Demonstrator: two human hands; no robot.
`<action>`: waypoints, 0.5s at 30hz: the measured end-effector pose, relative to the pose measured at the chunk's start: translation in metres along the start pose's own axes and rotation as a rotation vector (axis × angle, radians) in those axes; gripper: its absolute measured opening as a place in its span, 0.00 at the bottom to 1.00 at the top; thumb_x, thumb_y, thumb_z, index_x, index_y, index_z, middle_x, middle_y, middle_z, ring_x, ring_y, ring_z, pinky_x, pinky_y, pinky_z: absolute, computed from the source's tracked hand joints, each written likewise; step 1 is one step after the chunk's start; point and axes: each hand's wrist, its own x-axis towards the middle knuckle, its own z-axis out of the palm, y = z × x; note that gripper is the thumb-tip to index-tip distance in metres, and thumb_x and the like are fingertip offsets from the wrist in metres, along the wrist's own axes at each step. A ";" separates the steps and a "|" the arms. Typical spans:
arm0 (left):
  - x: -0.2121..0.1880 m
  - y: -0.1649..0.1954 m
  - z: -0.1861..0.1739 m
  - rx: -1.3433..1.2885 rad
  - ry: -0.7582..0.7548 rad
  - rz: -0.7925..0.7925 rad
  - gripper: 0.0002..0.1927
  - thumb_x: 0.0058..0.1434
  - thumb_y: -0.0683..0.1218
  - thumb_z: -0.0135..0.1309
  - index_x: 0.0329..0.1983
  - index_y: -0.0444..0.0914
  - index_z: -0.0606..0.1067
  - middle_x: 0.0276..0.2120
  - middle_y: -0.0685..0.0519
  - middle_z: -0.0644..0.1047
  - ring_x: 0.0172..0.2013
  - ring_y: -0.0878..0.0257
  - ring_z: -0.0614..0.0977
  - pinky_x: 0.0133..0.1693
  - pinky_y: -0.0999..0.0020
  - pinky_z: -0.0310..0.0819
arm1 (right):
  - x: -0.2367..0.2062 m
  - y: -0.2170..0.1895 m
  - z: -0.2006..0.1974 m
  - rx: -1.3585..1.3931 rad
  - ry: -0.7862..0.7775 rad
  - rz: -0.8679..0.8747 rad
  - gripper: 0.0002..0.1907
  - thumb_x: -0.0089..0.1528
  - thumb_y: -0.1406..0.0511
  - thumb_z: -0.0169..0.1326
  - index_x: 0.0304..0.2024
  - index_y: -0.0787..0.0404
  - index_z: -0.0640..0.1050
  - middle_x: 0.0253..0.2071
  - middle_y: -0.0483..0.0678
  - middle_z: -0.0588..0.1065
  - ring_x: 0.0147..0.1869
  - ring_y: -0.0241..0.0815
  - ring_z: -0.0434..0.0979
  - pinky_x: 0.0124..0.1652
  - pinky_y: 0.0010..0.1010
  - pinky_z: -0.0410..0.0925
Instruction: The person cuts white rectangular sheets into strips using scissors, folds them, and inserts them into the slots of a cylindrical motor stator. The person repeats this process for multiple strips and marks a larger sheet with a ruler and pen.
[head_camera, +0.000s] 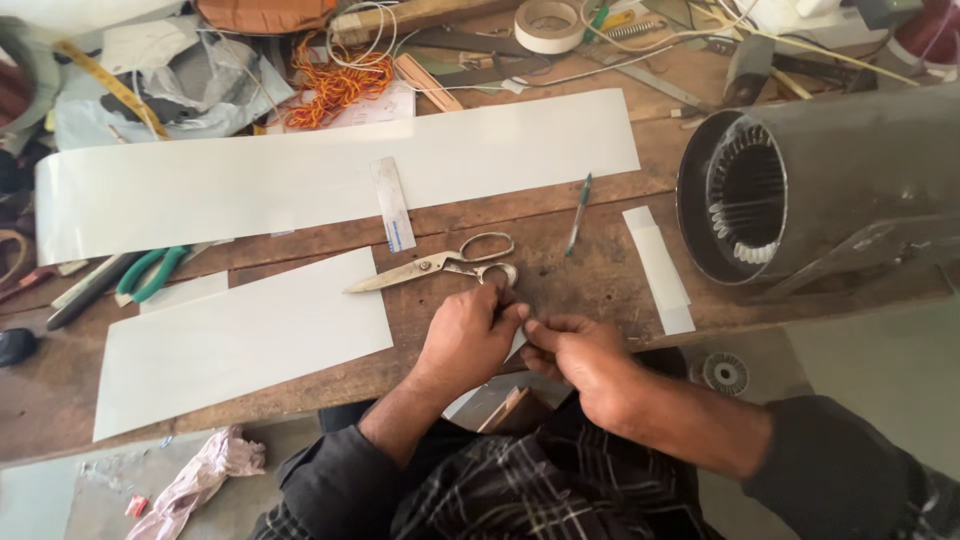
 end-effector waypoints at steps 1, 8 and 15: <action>0.000 0.005 -0.001 0.040 -0.006 0.016 0.13 0.63 0.51 0.59 0.37 0.35 0.77 0.29 0.41 0.81 0.35 0.41 0.83 0.37 0.49 0.76 | 0.005 0.003 -0.005 -0.033 -0.026 0.015 0.07 0.64 0.64 0.60 0.38 0.62 0.81 0.31 0.45 0.78 0.32 0.35 0.76 0.34 0.25 0.69; -0.005 -0.007 -0.033 0.453 0.173 0.038 0.26 0.60 0.45 0.56 0.62 0.35 0.72 0.54 0.40 0.75 0.54 0.42 0.75 0.51 0.49 0.72 | 0.020 0.040 -0.042 0.087 -0.046 0.101 0.09 0.64 0.63 0.60 0.35 0.63 0.81 0.29 0.43 0.77 0.28 0.31 0.73 0.30 0.21 0.68; 0.009 -0.037 -0.037 0.543 0.082 0.002 0.13 0.61 0.46 0.58 0.47 0.38 0.75 0.48 0.43 0.76 0.54 0.45 0.74 0.54 0.45 0.66 | 0.002 0.060 -0.061 0.253 0.177 0.154 0.07 0.63 0.65 0.61 0.36 0.64 0.80 0.30 0.41 0.78 0.29 0.27 0.73 0.28 0.15 0.68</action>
